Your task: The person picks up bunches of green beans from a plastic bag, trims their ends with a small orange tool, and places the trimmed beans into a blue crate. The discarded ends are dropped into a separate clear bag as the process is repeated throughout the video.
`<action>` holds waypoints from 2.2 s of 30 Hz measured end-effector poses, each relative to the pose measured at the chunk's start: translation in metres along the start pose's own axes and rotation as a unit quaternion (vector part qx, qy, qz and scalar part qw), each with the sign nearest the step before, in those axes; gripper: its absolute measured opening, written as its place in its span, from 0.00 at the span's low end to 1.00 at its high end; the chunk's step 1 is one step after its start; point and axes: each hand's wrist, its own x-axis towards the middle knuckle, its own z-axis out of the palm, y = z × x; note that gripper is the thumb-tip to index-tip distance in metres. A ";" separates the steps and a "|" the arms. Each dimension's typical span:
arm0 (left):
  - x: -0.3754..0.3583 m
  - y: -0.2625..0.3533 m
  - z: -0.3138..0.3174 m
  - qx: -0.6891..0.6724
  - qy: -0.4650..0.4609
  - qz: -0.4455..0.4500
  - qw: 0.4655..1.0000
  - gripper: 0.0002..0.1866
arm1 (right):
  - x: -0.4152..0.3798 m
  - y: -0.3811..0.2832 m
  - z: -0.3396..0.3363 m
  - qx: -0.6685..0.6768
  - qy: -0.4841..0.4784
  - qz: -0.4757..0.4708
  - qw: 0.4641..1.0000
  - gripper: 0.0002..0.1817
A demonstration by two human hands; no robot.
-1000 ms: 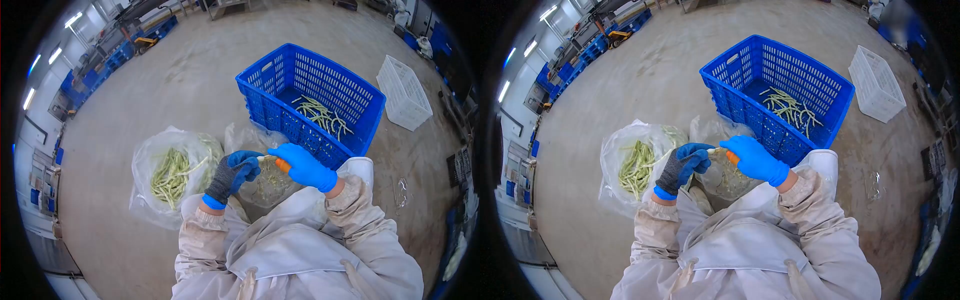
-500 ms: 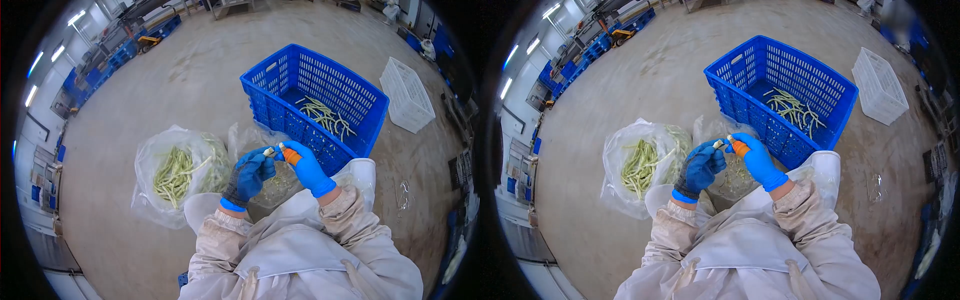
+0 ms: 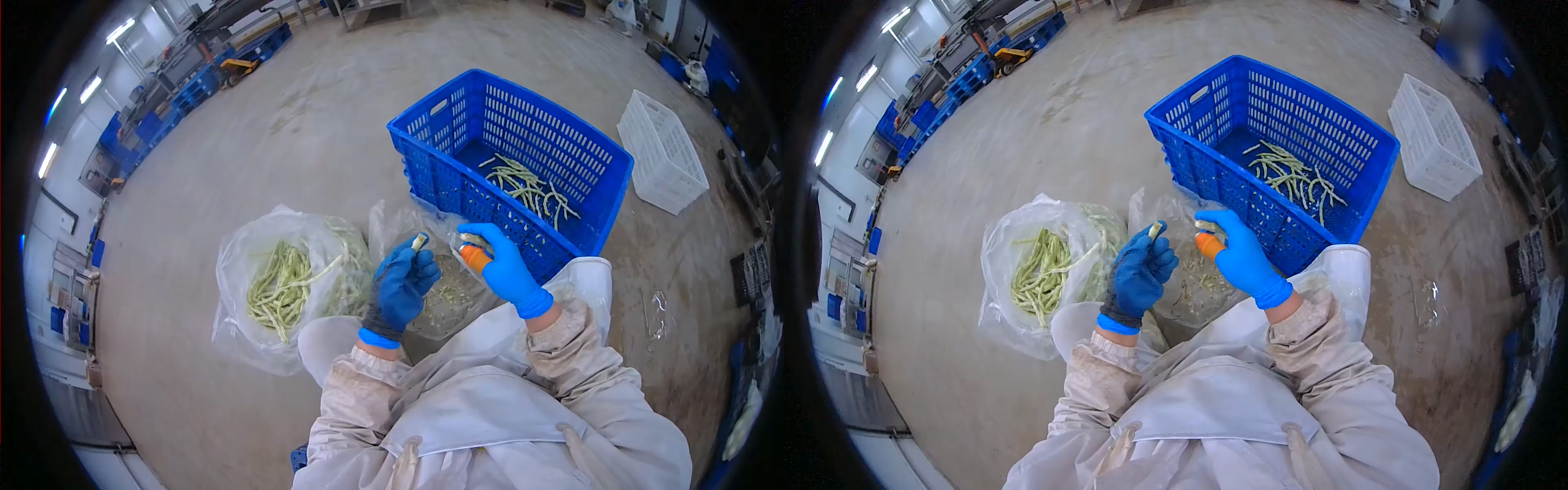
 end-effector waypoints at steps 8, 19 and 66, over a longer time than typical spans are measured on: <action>-0.005 -0.004 0.026 0.251 0.039 0.018 0.967 0.17 | 0.010 -0.019 -0.001 -0.141 -0.105 -0.064 0.982 0.15; -0.004 -0.010 0.016 0.351 0.035 0.008 0.936 0.16 | 0.002 0.013 0.005 -0.282 -0.114 -0.102 0.947 0.11; -0.001 -0.030 -0.010 -0.104 -0.011 -0.201 0.974 0.18 | -0.009 0.023 -0.006 -0.289 -0.169 -0.102 0.937 0.11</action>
